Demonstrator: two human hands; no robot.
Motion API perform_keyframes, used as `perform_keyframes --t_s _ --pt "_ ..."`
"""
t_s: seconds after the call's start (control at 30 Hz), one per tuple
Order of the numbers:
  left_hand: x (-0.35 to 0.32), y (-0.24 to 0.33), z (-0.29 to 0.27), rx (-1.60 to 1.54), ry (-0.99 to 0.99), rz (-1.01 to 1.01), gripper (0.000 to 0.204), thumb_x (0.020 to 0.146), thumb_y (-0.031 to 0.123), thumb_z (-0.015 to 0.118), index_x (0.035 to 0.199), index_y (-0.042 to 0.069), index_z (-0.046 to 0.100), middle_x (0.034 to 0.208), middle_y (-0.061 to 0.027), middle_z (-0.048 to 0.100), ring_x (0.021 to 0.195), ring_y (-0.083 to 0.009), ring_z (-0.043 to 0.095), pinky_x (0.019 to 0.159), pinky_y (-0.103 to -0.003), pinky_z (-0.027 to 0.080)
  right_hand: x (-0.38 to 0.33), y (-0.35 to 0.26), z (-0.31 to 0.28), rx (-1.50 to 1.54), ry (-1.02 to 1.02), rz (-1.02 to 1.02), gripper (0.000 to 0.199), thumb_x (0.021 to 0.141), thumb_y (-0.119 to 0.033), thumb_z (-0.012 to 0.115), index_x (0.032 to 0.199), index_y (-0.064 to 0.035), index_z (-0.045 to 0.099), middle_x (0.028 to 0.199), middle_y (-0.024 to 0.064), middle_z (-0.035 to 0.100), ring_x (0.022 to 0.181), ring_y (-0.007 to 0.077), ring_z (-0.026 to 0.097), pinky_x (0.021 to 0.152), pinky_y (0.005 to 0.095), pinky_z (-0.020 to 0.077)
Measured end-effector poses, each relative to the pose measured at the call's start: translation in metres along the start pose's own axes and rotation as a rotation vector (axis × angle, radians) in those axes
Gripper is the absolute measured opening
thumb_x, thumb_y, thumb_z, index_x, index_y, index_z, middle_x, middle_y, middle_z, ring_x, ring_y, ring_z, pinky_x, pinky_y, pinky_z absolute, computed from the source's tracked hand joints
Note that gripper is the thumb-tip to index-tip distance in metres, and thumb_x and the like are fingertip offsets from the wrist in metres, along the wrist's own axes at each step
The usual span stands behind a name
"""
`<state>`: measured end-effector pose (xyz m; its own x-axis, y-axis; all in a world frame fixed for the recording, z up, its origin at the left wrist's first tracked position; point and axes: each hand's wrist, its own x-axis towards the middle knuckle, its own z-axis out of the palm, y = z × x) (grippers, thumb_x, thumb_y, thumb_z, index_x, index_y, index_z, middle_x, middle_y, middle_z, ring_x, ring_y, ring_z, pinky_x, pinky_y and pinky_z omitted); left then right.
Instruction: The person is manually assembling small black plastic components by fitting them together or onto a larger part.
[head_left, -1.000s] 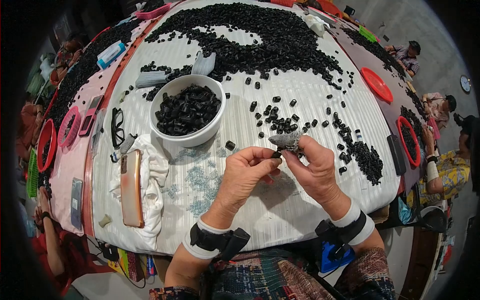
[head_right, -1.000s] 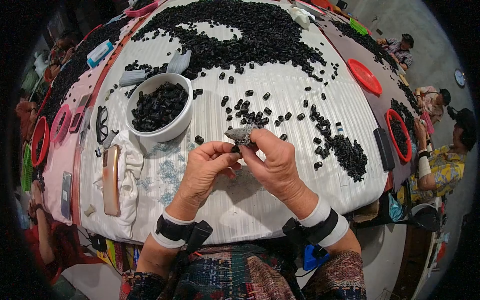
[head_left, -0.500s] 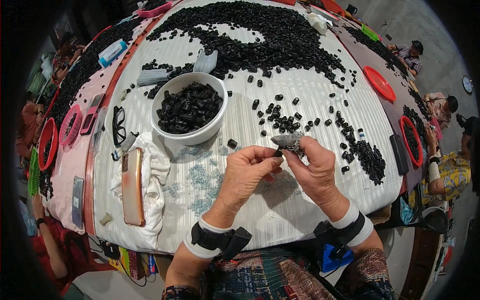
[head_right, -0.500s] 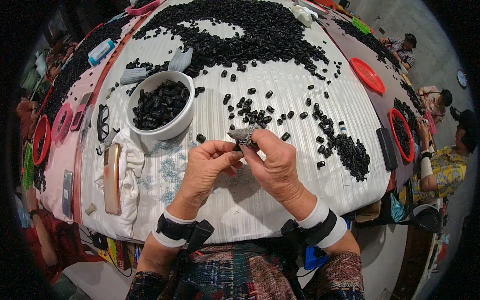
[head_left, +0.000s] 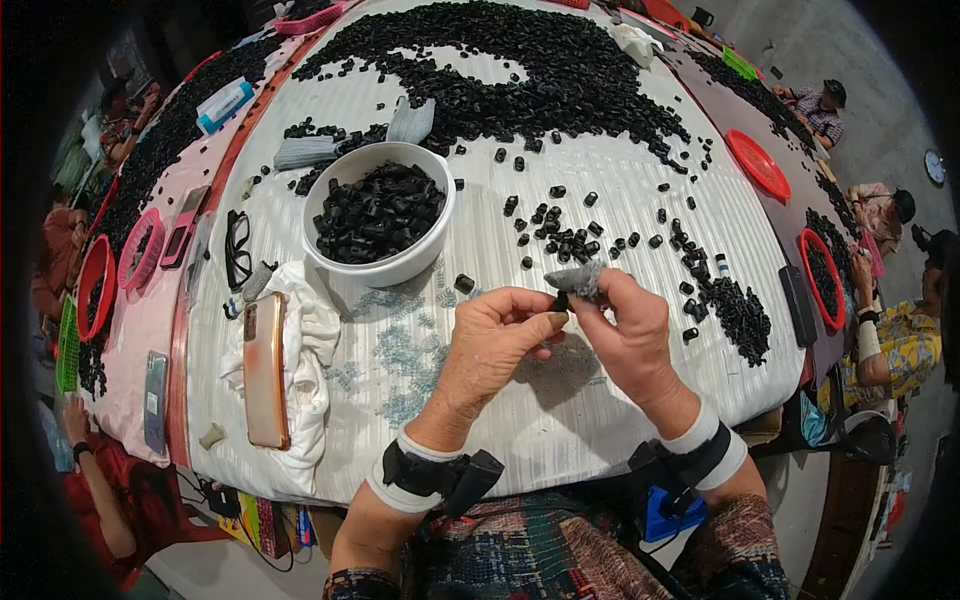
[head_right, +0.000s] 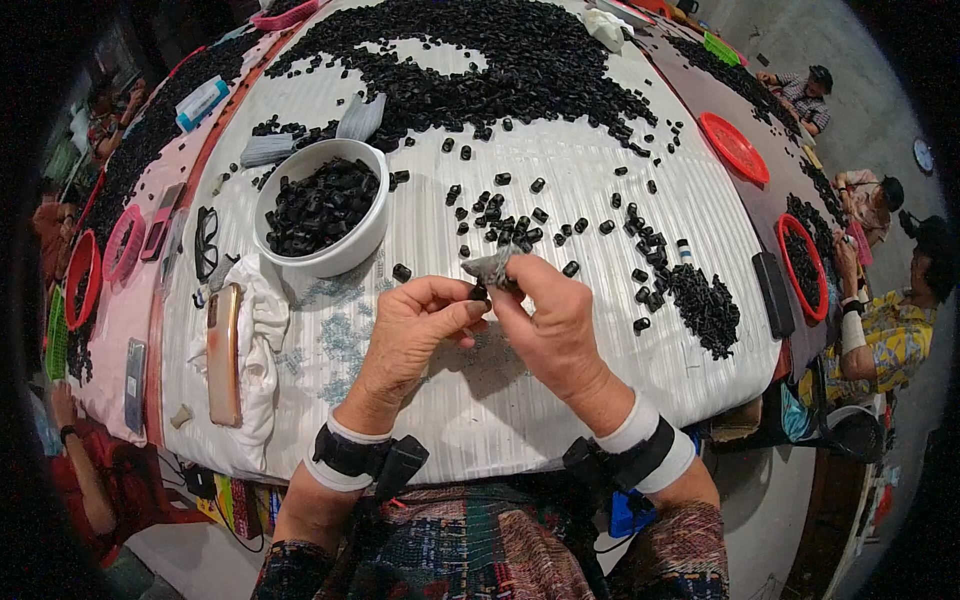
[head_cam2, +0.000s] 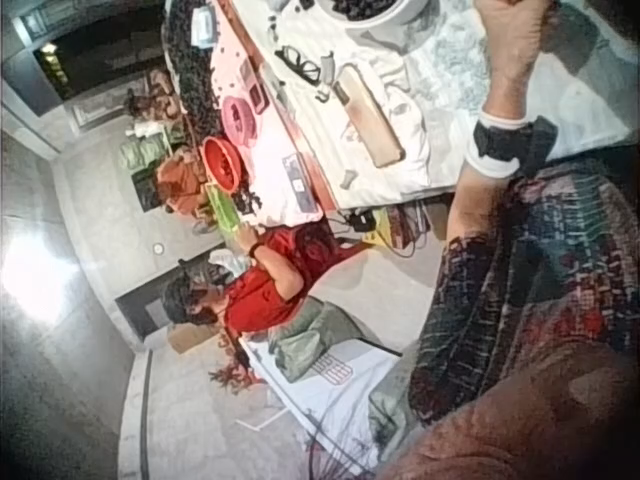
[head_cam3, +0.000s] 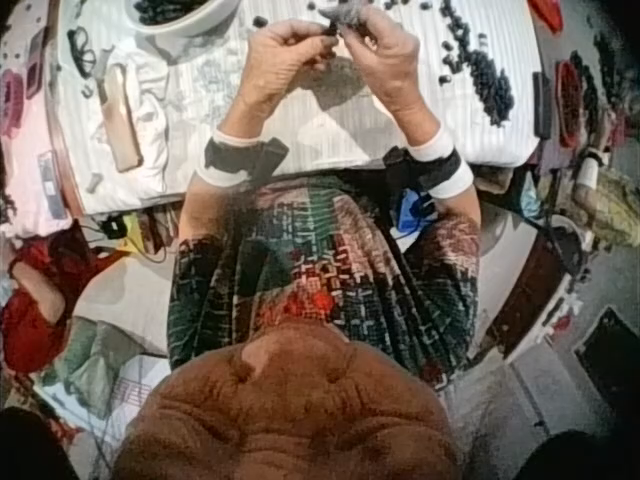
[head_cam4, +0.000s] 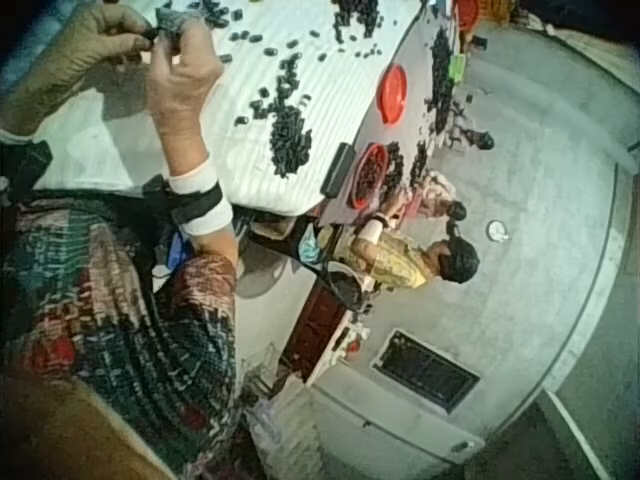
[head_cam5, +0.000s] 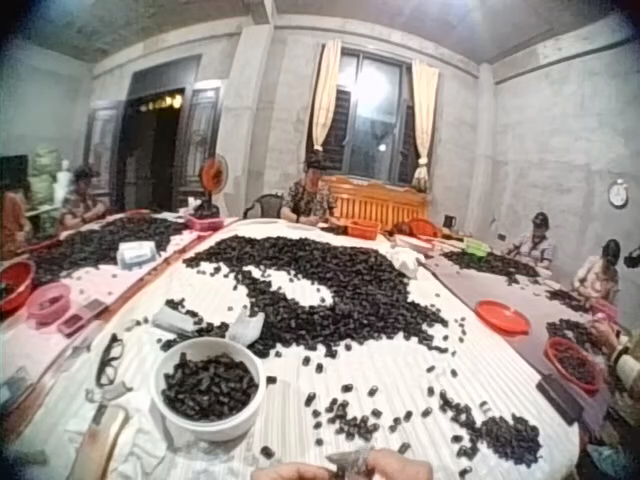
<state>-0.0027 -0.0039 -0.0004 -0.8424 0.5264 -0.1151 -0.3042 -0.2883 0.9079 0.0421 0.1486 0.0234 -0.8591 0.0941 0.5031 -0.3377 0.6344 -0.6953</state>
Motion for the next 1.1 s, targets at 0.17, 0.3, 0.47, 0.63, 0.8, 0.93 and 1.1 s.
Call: perform_keyframes --t_s 0.17,0.3,0.47,0.63,0.8,0.93,1.1 --pt "-0.001 0.0 -0.001 0.013 0.0 0.012 0.016 0.08 0.006 0.067 0.093 -0.002 0.063 0.081 -0.0088 0.067 0.072 -0.0128 0.066 0.057 -0.02 0.052 -0.002 -0.004 -0.002 -0.118 -0.005 -0.096 0.018 0.074 0.005 0.062 0.091 0.0007 0.06 0.077 0.0117 0.061 0.068 0.0185 0.062 0.06 0.0274 0.0491" --pt "0.0 0.0 -0.001 0.003 0.002 -0.018 0.016 0.08 0.005 0.067 0.093 -0.002 0.063 0.082 -0.0099 0.066 0.072 -0.0134 0.065 0.057 -0.02 0.053 -0.002 0.0 0.0 0.092 -0.041 0.073 0.016 0.076 0.004 0.061 0.092 0.0007 0.06 0.076 0.0073 0.06 0.069 0.0125 0.06 0.061 0.0252 0.0483" --pt "0.0 -0.002 0.0 -0.001 0.011 -0.005 0.015 0.08 0.005 0.067 0.093 -0.002 0.064 0.08 -0.0087 0.066 0.071 -0.0119 0.064 0.056 -0.019 0.052 0.001 0.002 -0.001 0.321 -0.093 0.288 0.014 0.079 0.002 0.06 0.093 0.0007 0.06 0.076 0.0036 0.06 0.07 0.007 0.056 0.061 0.0227 0.0473" --pt "-0.001 0.001 0.0 -0.003 0.022 -0.007 0.016 0.08 0.007 0.068 0.093 -0.002 0.064 0.079 -0.0083 0.067 0.069 -0.0111 0.064 0.056 -0.019 0.051 0.001 -0.003 -0.001 0.045 -0.031 0.078 0.016 0.075 0.004 0.063 0.09 0.0006 0.06 0.075 0.0082 0.059 0.066 0.0145 0.058 0.06 0.0261 0.0475" --pt "-0.001 0.0 0.001 0.046 0.039 -0.007 0.016 0.081 0.008 0.068 0.092 -0.003 0.063 0.078 -0.0078 0.066 0.071 -0.0131 0.065 0.057 -0.022 0.052 0.002 -0.003 -0.001 -0.161 -0.03 -0.175 0.018 0.069 0.007 0.063 0.086 0.0006 0.058 0.075 0.0127 0.057 0.067 0.0257 0.059 0.058 0.0316 0.0484" --pt "0.0 0.001 0.002 0.059 0.059 -0.012 0.014 0.08 0.009 0.068 0.089 -0.002 0.064 0.076 -0.0073 0.065 0.07 -0.0127 0.064 0.056 -0.022 0.052 0.004 -0.006 -0.002 -0.297 -0.069 -0.278 0.018 0.069 0.008 0.06 0.085 0.001 0.056 0.074 0.0129 0.055 0.067 0.0289 0.057 0.057 0.035 0.0481" --pt "-0.001 -0.001 0.001 0.049 0.076 -0.032 0.014 0.08 0.009 0.069 0.087 -0.002 0.065 0.075 -0.0068 0.065 0.067 -0.0115 0.064 0.054 -0.021 0.05 0.001 -0.005 0.001 -0.215 -0.063 -0.185 0.019 0.07 0.008 0.059 0.088 0.0012 0.055 0.073 0.0138 0.054 0.066 0.0305 0.057 0.056 0.0364 0.047"
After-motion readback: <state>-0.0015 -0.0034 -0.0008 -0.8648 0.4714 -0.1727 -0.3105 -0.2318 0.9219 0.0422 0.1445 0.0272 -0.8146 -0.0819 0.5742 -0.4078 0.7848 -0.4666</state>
